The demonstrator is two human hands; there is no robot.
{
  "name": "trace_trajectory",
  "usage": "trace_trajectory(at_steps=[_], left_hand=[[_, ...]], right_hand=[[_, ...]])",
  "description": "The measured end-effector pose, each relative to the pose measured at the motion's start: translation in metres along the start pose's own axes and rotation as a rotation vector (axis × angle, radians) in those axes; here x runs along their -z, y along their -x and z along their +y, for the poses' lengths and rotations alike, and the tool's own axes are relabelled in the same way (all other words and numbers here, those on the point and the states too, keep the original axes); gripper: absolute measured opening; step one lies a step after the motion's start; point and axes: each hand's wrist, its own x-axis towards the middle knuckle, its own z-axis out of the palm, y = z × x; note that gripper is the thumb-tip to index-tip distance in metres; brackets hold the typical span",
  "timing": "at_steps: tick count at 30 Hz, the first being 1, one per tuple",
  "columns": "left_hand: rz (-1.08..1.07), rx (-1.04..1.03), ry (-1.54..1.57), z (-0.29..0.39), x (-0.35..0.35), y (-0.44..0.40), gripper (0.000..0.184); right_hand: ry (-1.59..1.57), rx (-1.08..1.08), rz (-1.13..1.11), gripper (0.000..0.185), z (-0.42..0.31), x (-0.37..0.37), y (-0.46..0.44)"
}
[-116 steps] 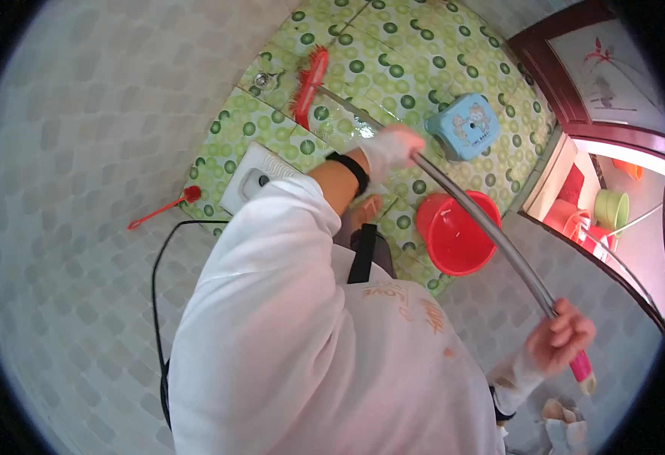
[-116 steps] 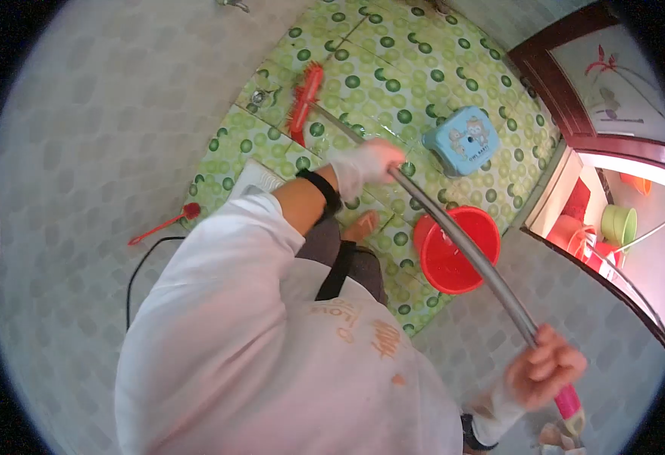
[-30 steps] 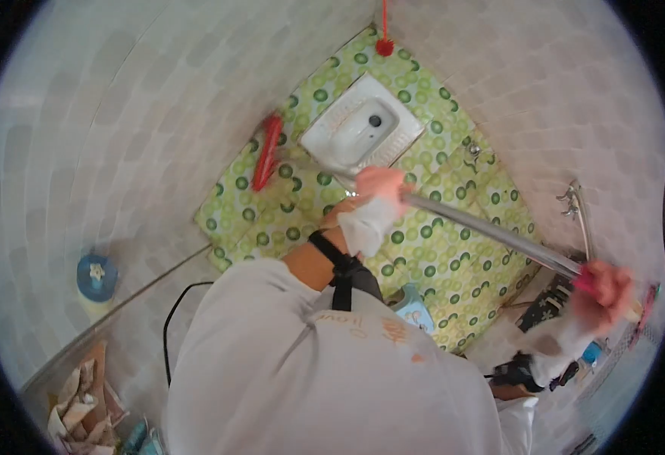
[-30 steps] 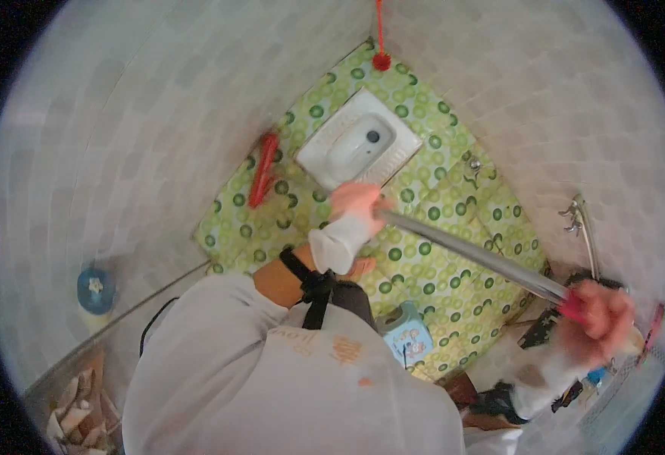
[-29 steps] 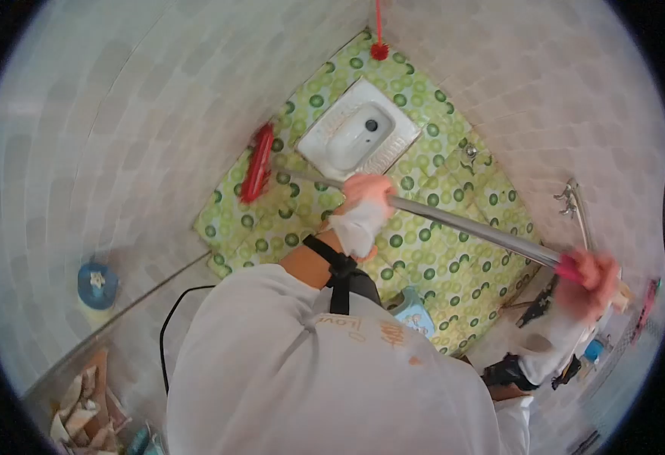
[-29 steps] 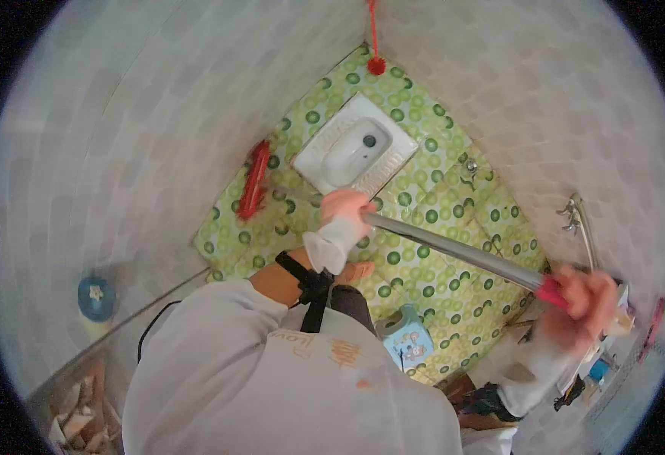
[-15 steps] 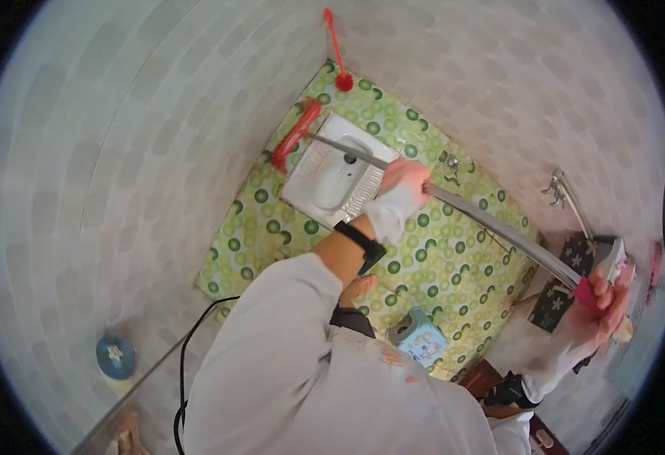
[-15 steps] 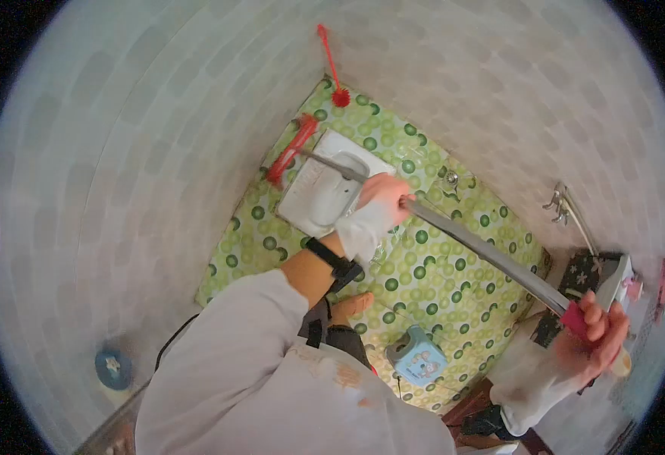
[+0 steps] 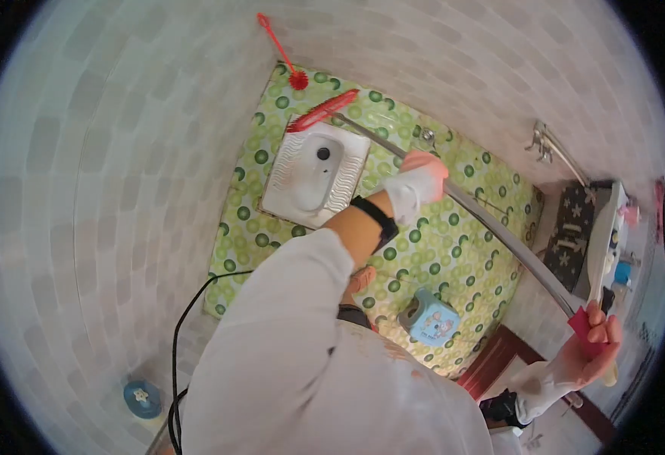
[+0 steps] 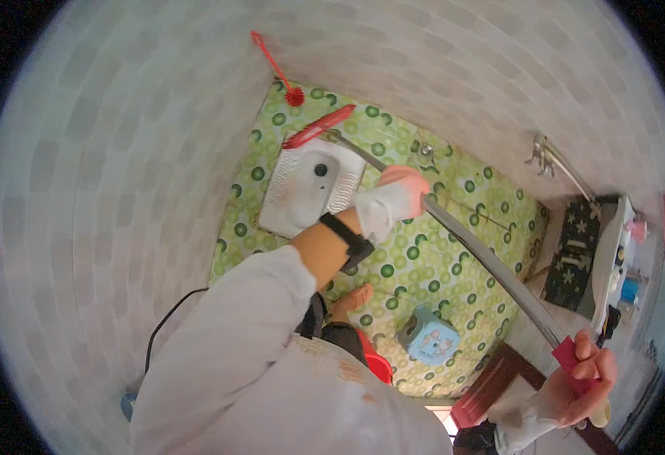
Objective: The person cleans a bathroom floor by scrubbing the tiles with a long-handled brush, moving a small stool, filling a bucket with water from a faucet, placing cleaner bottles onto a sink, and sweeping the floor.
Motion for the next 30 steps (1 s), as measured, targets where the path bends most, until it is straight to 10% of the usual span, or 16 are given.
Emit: trace_trajectory(at_steps=[8, 10, 15, 21, 24, 30], left_hand=[[-0.498, -0.16, -0.285, -0.043, -0.041, -0.019, 0.016], [-0.348, -0.207, -0.144, -0.021, -0.081, -0.026, 0.016], [-0.466, -0.223, -0.131, 0.076, -0.048, -0.045, 0.017], [-0.485, -0.248, -0.243, 0.007, -0.081, -0.036, 0.015], [-0.552, -0.194, -0.223, 0.032, -0.101, -0.003, 0.016], [-0.657, -0.267, -0.115, 0.13, -0.079, -0.003, 0.011]], right_hand=[[0.135, 0.001, -0.507, 0.036, 0.01, 0.006, 0.033], [0.284, 0.045, -0.633, 0.033, -0.006, 0.02, 0.034], [0.005, 0.156, -0.349, 0.033, -0.016, 0.113, 0.018], [0.139, -0.038, -0.032, 0.025, 0.031, 0.036, 0.054], [0.238, -0.232, -0.359, 0.022, -0.005, 0.076, 0.051], [0.195, 0.037, -0.143, 0.031, -0.049, 0.161, 0.051]])
